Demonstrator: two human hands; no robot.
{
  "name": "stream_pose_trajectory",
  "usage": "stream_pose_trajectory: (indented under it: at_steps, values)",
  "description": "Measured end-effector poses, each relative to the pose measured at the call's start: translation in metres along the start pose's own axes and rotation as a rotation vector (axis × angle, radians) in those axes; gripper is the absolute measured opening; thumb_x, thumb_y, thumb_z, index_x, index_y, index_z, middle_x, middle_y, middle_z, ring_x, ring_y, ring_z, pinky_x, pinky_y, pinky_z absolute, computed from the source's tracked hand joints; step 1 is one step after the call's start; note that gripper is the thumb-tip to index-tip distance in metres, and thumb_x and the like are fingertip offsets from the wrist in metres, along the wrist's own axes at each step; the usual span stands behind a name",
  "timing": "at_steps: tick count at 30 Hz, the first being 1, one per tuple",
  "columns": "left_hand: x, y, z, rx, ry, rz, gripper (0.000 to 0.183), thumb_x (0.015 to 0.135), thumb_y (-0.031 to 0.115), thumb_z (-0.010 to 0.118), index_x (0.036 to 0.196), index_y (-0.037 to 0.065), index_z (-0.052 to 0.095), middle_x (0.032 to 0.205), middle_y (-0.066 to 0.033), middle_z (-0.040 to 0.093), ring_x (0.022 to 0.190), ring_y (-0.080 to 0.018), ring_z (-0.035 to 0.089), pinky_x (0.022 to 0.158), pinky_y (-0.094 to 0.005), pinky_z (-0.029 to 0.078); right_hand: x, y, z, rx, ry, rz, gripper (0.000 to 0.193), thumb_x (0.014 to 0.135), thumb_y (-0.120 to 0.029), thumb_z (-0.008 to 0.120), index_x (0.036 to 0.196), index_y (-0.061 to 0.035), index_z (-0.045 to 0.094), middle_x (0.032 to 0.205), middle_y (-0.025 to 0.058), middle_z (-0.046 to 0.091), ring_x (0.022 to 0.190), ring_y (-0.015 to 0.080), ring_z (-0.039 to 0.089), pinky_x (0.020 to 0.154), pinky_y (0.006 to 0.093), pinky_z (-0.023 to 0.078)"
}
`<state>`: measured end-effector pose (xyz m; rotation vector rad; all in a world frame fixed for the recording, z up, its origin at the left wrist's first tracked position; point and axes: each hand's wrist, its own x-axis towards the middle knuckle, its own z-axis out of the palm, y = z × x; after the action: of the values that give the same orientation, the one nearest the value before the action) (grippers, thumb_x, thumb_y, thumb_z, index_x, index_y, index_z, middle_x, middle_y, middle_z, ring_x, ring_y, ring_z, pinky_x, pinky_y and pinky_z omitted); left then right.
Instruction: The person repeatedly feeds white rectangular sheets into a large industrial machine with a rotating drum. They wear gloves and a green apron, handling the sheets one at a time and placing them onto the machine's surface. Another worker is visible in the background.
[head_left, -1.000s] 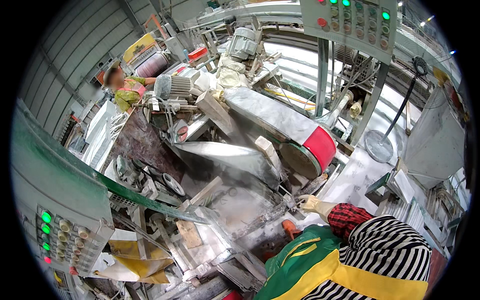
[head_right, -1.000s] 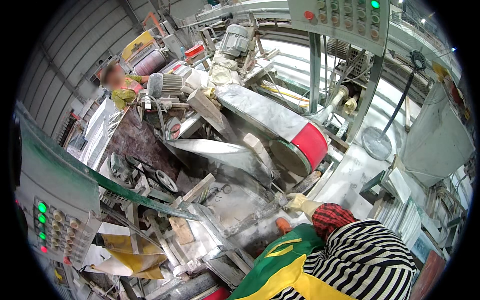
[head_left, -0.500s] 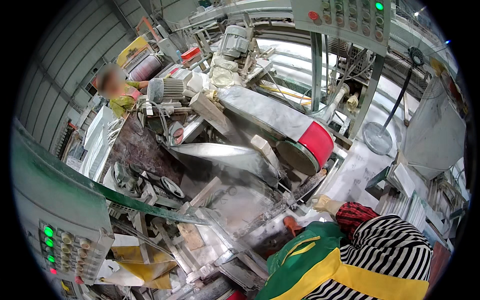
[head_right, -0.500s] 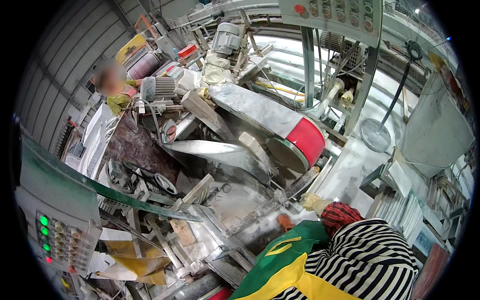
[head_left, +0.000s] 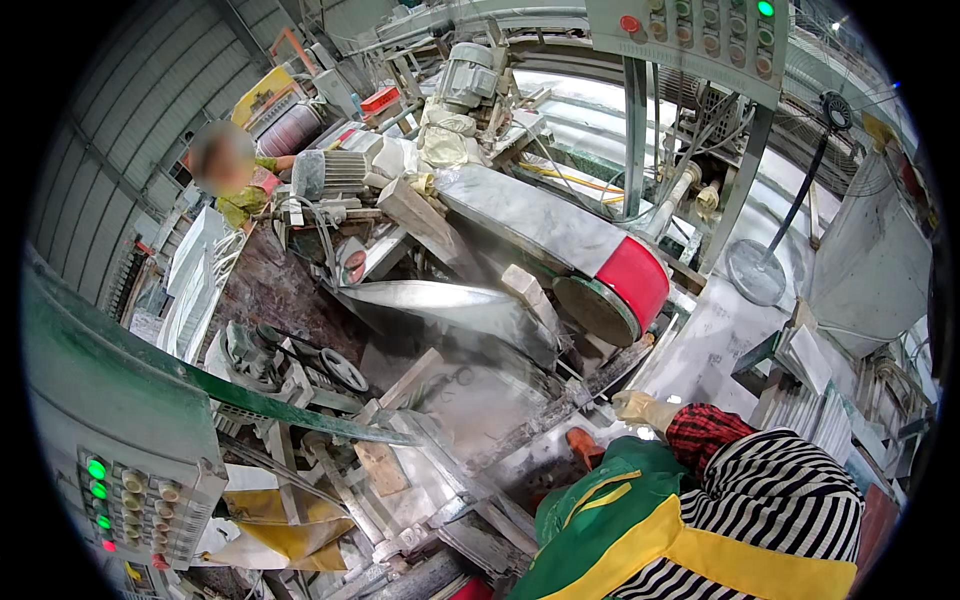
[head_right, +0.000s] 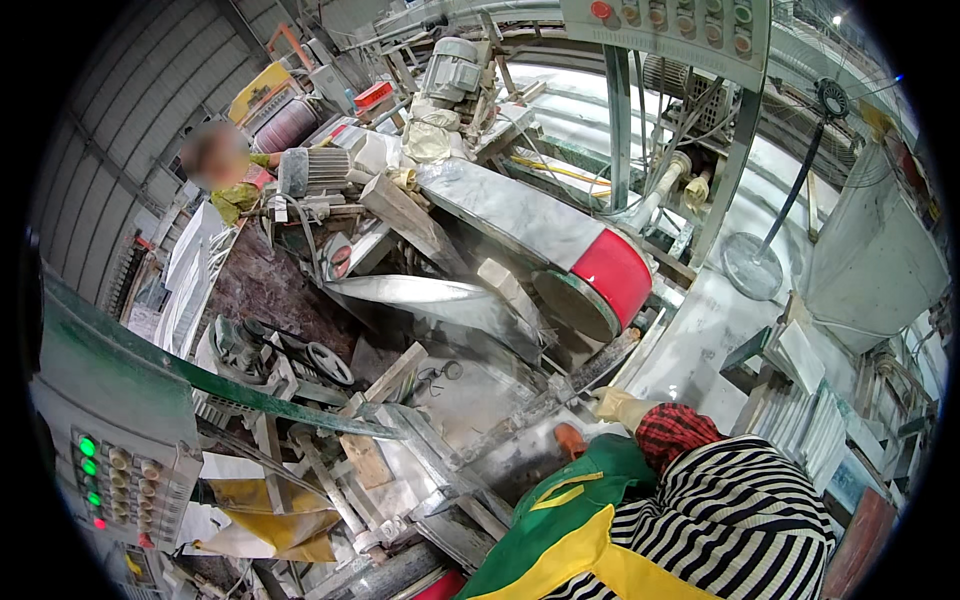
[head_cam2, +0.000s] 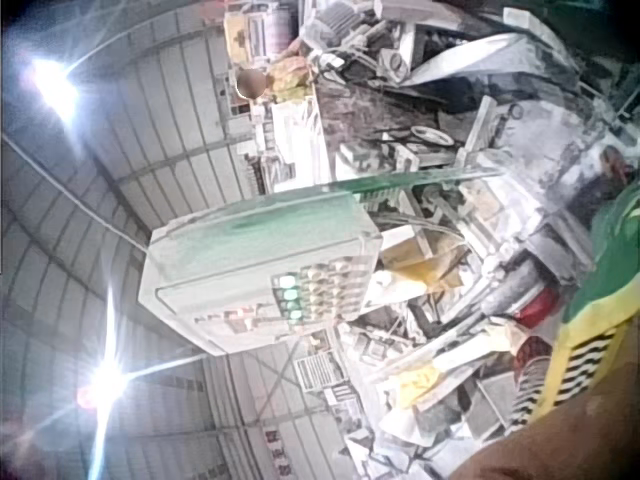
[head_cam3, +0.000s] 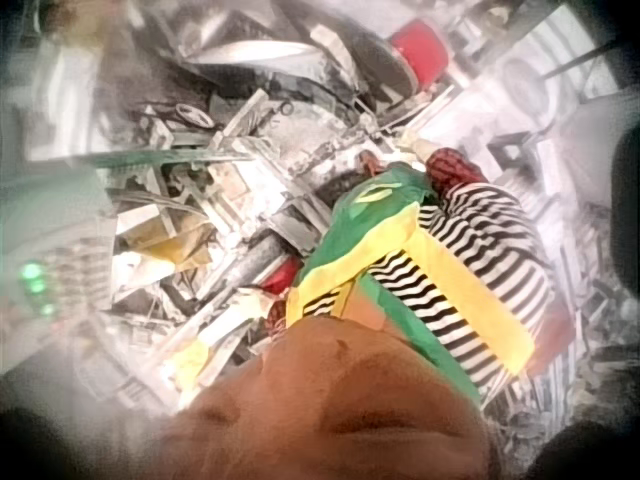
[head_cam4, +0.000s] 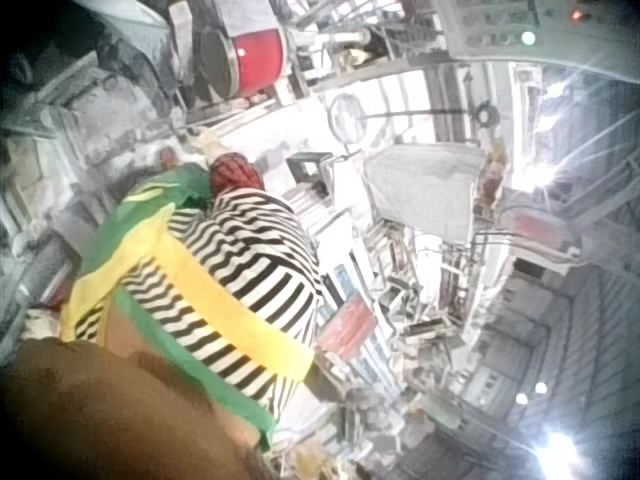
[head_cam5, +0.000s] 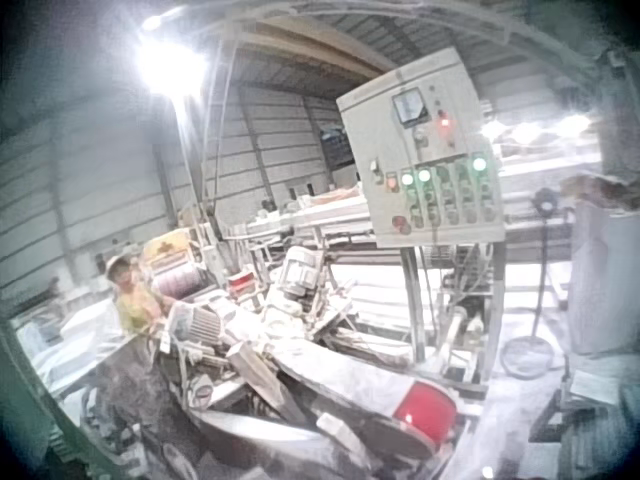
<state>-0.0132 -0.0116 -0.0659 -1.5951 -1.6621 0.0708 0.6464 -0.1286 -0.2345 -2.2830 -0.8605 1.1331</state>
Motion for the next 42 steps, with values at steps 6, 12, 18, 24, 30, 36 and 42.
stream_pose_trajectory:
  at_steps: [6, 12, 18, 24, 30, 36, 42]
  values:
    - [0.015, 0.023, -0.019, -0.071, -0.006, -0.039, 0.033, 0.093, 0.033, 0.061, 0.105, 0.002, 0.067, 0.114, -0.0214, 0.064, 0.104, -0.0400, 0.060, 0.088, -0.0552, 0.049, -0.004, 0.003, -0.007, 0.104, -0.101, 0.113, 0.056, 0.079, -0.020, 0.059, 0.135, -0.0115, 0.056, 0.086, 0.0134, 0.072, 0.069, 0.0247, 0.070, 0.058, 0.0369, 0.056]
    - [0.019, 0.029, -0.049, -0.139, -0.023, -0.107, 0.032, 0.093, 0.031, 0.061, 0.107, 0.003, 0.066, 0.115, -0.0214, 0.064, 0.105, -0.0395, 0.060, 0.088, -0.0543, 0.049, -0.005, -0.003, -0.005, 0.075, -0.065, 0.115, 0.055, 0.077, -0.021, 0.062, 0.132, -0.0148, 0.058, 0.100, 0.0142, 0.071, 0.072, 0.0232, 0.072, 0.066, 0.0348, 0.060]
    - [0.025, 0.040, -0.071, -0.220, -0.041, -0.170, 0.032, 0.092, 0.029, 0.062, 0.109, 0.003, 0.066, 0.115, -0.0215, 0.064, 0.105, -0.0389, 0.060, 0.088, -0.0534, 0.050, -0.006, -0.002, -0.006, 0.087, -0.068, 0.142, 0.057, 0.078, -0.023, 0.064, 0.134, -0.0169, 0.057, 0.101, 0.0162, 0.071, 0.074, 0.0236, 0.072, 0.067, 0.0357, 0.060]
    - [0.030, 0.045, -0.081, -0.291, -0.064, -0.242, 0.032, 0.092, 0.028, 0.063, 0.112, 0.003, 0.065, 0.116, -0.0215, 0.063, 0.106, -0.0383, 0.060, 0.088, -0.0525, 0.050, -0.015, -0.011, -0.010, 0.134, -0.055, 0.167, 0.059, 0.077, -0.026, 0.064, 0.135, -0.0180, 0.056, 0.103, 0.0161, 0.071, 0.076, 0.0243, 0.072, 0.071, 0.0359, 0.059]
    - [0.018, 0.045, -0.059, -0.358, -0.082, -0.312, 0.032, 0.091, 0.026, 0.064, 0.114, 0.003, 0.064, 0.116, -0.0215, 0.063, 0.107, -0.0378, 0.060, 0.088, -0.0516, 0.051, -0.011, -0.012, -0.008, -0.025, -0.054, 0.107, 0.063, 0.079, -0.026, 0.064, 0.140, -0.0151, 0.053, 0.103, 0.0147, 0.072, 0.073, 0.0241, 0.071, 0.063, 0.0372, 0.057]
    - [0.009, 0.039, -0.041, -0.433, -0.095, -0.384, 0.032, 0.091, 0.024, 0.064, 0.116, 0.004, 0.063, 0.117, -0.0216, 0.063, 0.108, -0.0372, 0.060, 0.088, -0.0506, 0.051, -0.010, -0.011, -0.007, 0.044, -0.116, 0.140, 0.062, 0.079, -0.031, 0.064, 0.139, -0.0155, 0.054, 0.106, 0.0155, 0.072, 0.082, 0.0262, 0.072, 0.074, 0.0380, 0.056]
    - [0.007, 0.034, -0.033, -0.539, -0.105, -0.448, 0.033, 0.091, 0.023, 0.065, 0.118, 0.004, 0.063, 0.118, -0.0216, 0.063, 0.109, -0.0366, 0.061, 0.088, -0.0497, 0.051, -0.004, -0.005, -0.010, -0.028, -0.131, 0.070, 0.062, 0.079, -0.031, 0.062, 0.139, -0.0158, 0.053, 0.109, 0.0131, 0.071, 0.094, 0.0283, 0.069, 0.080, 0.0368, 0.055]
